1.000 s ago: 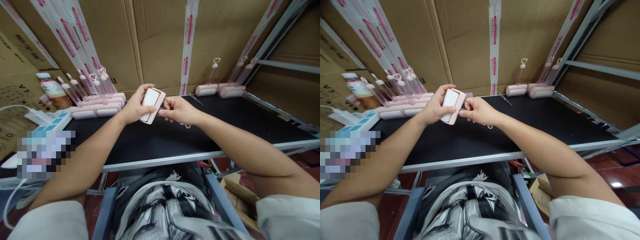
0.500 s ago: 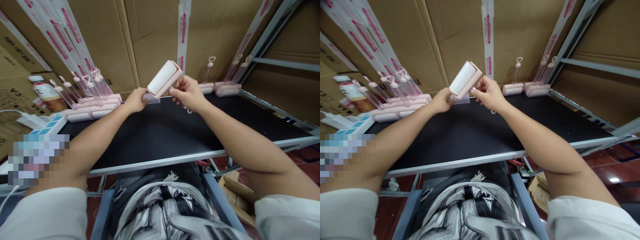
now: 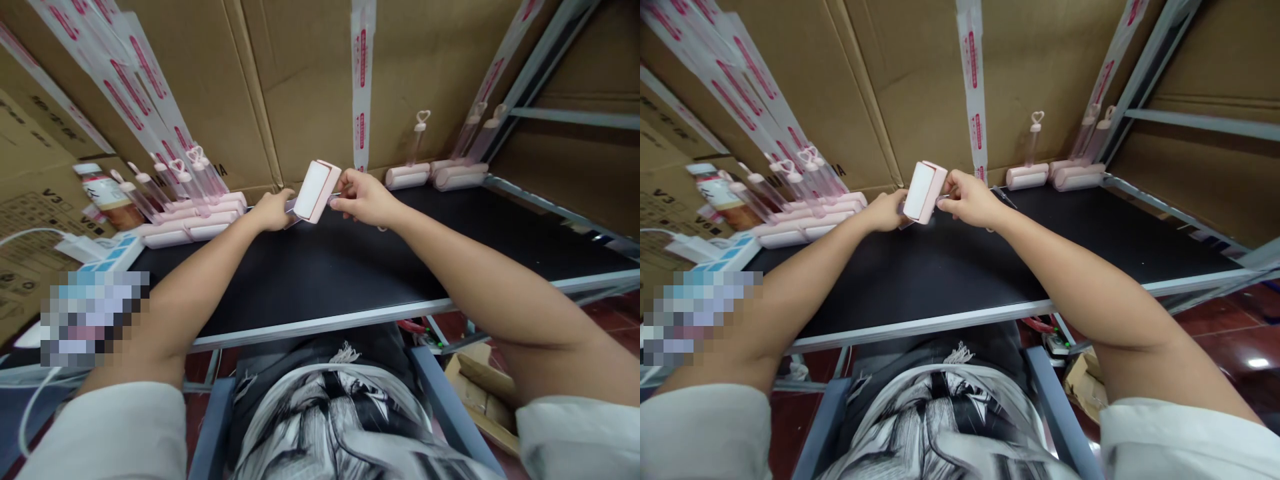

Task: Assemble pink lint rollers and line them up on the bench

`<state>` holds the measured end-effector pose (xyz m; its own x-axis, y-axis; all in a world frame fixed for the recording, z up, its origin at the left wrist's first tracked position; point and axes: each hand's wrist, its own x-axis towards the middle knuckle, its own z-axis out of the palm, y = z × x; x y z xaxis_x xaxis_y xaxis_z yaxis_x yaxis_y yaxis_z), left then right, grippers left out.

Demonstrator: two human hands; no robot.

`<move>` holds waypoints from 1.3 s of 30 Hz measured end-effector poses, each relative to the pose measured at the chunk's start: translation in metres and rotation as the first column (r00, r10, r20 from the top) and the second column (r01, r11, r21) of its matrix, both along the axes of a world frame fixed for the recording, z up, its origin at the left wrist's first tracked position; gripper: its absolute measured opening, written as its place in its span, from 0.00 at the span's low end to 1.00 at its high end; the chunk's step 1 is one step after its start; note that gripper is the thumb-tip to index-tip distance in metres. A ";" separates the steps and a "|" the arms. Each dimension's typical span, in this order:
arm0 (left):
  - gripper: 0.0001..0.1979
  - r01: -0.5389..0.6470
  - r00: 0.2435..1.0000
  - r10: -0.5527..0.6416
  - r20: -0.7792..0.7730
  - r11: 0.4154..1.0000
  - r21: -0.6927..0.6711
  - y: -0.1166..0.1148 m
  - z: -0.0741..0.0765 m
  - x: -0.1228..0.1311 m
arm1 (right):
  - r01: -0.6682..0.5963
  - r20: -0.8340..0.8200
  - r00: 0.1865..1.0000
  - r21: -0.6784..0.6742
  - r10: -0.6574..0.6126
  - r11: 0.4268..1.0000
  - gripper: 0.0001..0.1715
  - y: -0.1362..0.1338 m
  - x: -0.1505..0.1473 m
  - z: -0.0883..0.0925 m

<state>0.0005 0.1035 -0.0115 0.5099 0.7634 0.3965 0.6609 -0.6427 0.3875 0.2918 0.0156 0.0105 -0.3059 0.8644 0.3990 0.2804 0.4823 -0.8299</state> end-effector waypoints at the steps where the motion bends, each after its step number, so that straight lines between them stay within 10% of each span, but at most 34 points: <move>1: 0.35 -0.096 0.994 0.099 0.041 0.994 -0.053 -0.009 0.002 -0.005 | -0.001 0.005 1.000 -0.006 0.001 1.000 0.21 0.000 0.000 0.000; 8: 0.48 0.093 0.842 0.037 0.538 0.973 -0.212 -0.054 0.005 -0.019 | -0.055 0.030 0.998 -0.076 0.057 0.996 0.23 -0.002 -0.005 -0.005; 39: 0.47 0.325 0.859 -0.167 0.483 0.908 -0.264 -0.086 0.003 0.010 | -0.114 0.036 0.992 -0.086 0.117 0.990 0.24 -0.011 -0.015 -0.012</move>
<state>0.0104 0.0173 -0.0086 0.5300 0.7604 0.3754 0.2063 -0.5449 0.8127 0.2772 0.0041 -0.0011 -0.4204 0.8519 0.3121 0.2616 0.4432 -0.8574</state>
